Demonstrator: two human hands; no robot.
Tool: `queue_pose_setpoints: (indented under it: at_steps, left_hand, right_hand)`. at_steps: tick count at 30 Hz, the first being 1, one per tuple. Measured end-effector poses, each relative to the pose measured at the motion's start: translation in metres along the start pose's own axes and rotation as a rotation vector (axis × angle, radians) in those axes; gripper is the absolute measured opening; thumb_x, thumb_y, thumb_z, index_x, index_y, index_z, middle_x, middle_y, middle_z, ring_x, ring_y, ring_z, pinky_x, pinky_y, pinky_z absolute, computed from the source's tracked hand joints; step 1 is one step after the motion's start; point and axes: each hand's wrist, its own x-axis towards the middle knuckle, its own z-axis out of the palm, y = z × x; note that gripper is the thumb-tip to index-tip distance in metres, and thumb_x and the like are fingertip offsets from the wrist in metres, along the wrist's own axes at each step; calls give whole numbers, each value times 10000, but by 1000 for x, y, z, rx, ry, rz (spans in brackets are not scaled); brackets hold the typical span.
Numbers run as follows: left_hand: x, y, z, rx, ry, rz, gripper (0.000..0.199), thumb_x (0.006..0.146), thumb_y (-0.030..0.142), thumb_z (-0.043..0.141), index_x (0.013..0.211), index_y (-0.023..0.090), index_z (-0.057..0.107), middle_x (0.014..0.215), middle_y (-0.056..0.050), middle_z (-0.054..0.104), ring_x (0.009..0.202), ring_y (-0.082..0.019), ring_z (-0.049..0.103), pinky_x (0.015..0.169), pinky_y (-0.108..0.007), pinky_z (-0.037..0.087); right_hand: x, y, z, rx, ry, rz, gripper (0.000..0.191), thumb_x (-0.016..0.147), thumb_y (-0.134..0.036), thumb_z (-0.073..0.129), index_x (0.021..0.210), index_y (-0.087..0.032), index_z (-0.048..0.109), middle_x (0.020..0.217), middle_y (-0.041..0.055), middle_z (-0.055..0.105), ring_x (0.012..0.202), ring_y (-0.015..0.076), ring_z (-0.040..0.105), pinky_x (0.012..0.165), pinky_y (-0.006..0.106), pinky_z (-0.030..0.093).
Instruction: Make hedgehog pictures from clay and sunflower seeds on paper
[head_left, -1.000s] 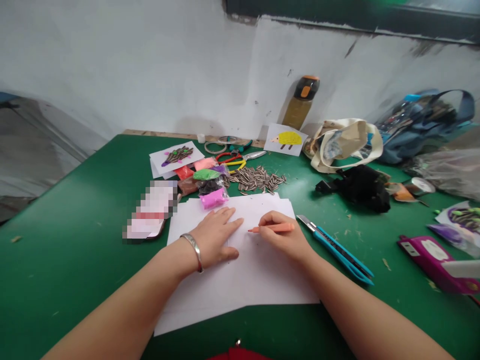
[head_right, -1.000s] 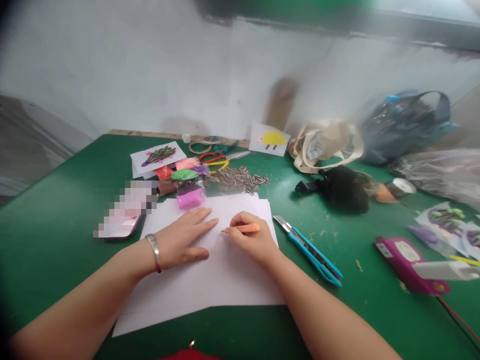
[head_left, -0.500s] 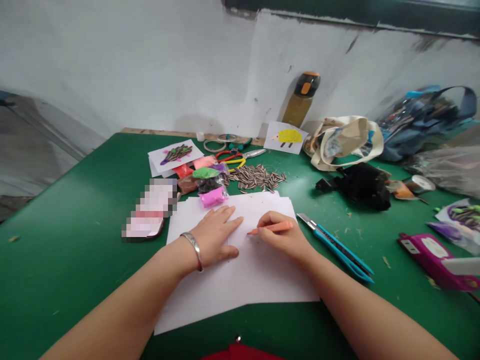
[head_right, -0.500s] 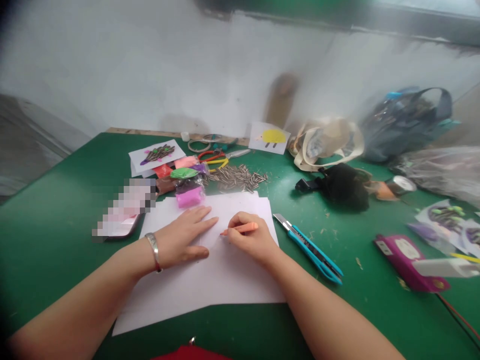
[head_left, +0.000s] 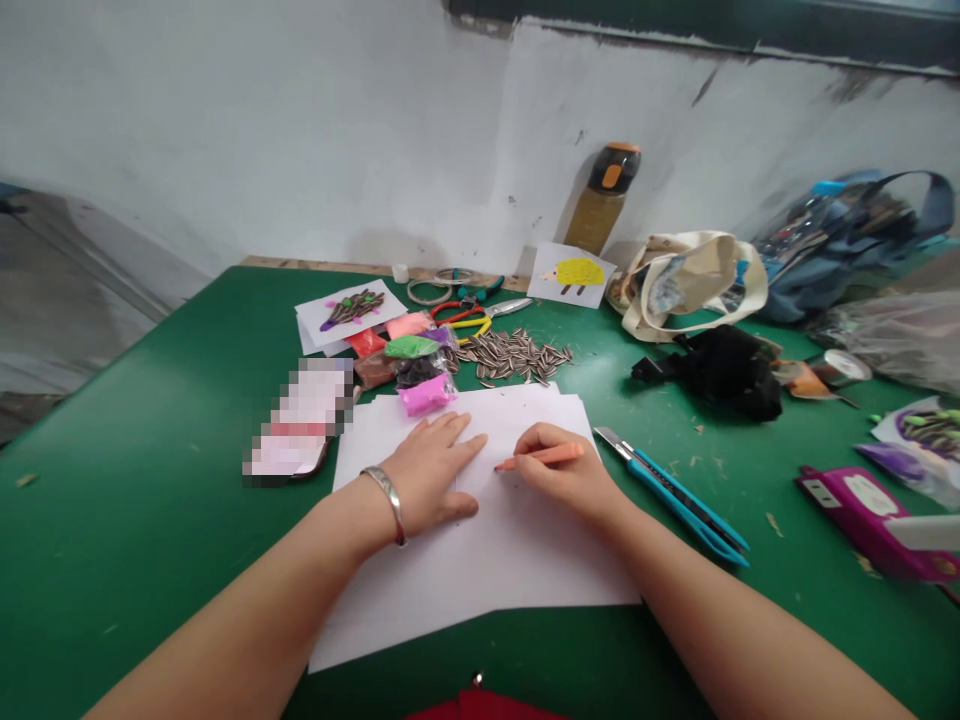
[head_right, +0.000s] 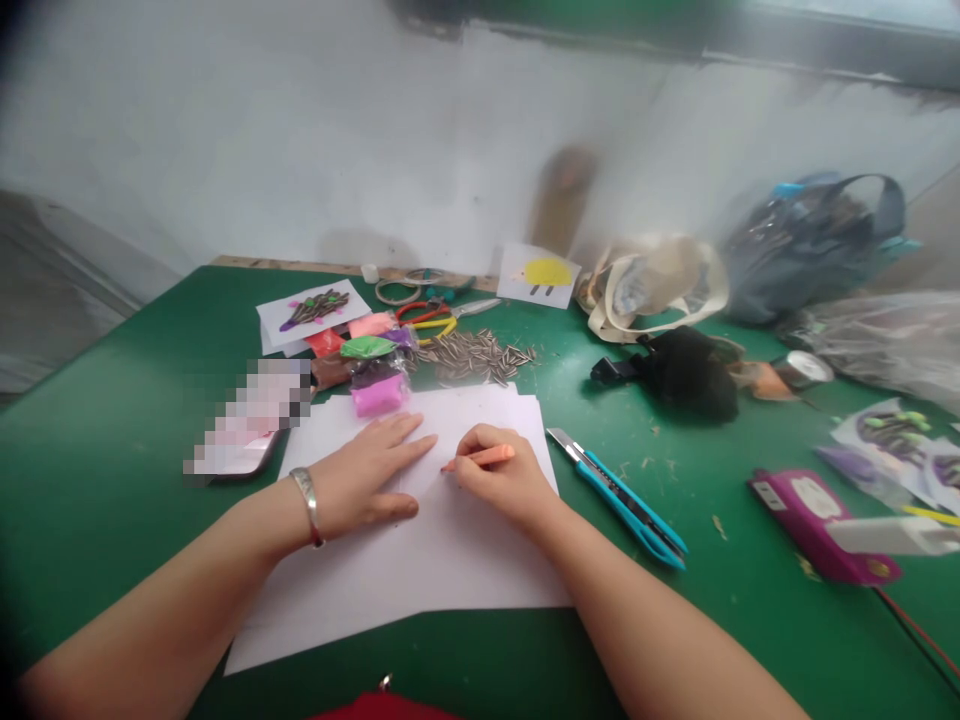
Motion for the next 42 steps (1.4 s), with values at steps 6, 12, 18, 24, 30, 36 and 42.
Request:
queue_pose_setpoints:
  at_steps: [6,12,18,24,30,36,42]
  left_hand:
    - [-1,1,-1,1,5,11,732,741,434,657,1380,181,405,1498,-176,287,1360,-373,262,1090,-501,239]
    - [0,2,-2,0,-7,-1,736,744,428,657,1386,177,399,1503,-175,279,1367,-374,248,1096,-500,228]
    - [0,2,-2,7,-20,-8,745,747,430,657,1393,170,394,1506,-182,267,1372,-372,238,1103,-490,220]
    - [0,3,-3,9,-17,-12,737,742,415,667,1383,169,401,1506,-179,271,1369,-376,244,1101,-502,228]
    - [0,3,-4,11,-21,-11,739,745,417,660,1387,166,396,1508,-182,267,1371,-374,241,1100,-501,232]
    - [0,4,-5,-12,-21,-26,736,734,413,662,1382,172,408,1509,-169,273,1374,-380,234,1099,-511,236]
    - [1,5,-7,5,-37,-28,740,746,412,655,1391,155,400,1508,-185,264,1376,-365,233,1111,-478,213]
  right_hand:
    - [0,1,0,-12,13,10,88,743,-162,514,705,-216,571,752,-8,673,797,183,680,652,248,471]
    - [1,2,1,-10,28,28,81,754,-179,519,703,-218,569,753,-7,670,797,184,675,656,253,469]
    - [1,4,1,9,41,25,83,766,-181,523,714,-213,578,759,-7,667,807,185,673,665,256,464]
    - [1,5,2,16,77,49,73,775,-195,527,723,-215,574,767,-7,675,800,180,661,658,256,448]
    - [3,7,1,-5,182,45,91,771,-218,533,685,-211,563,707,-20,625,758,172,636,618,248,415]
    - [4,8,0,-33,222,56,104,771,-236,539,674,-209,563,686,-23,611,738,173,631,608,251,399]
    - [4,6,-3,-28,249,50,113,782,-240,528,676,-212,553,706,-17,648,781,175,654,630,247,412]
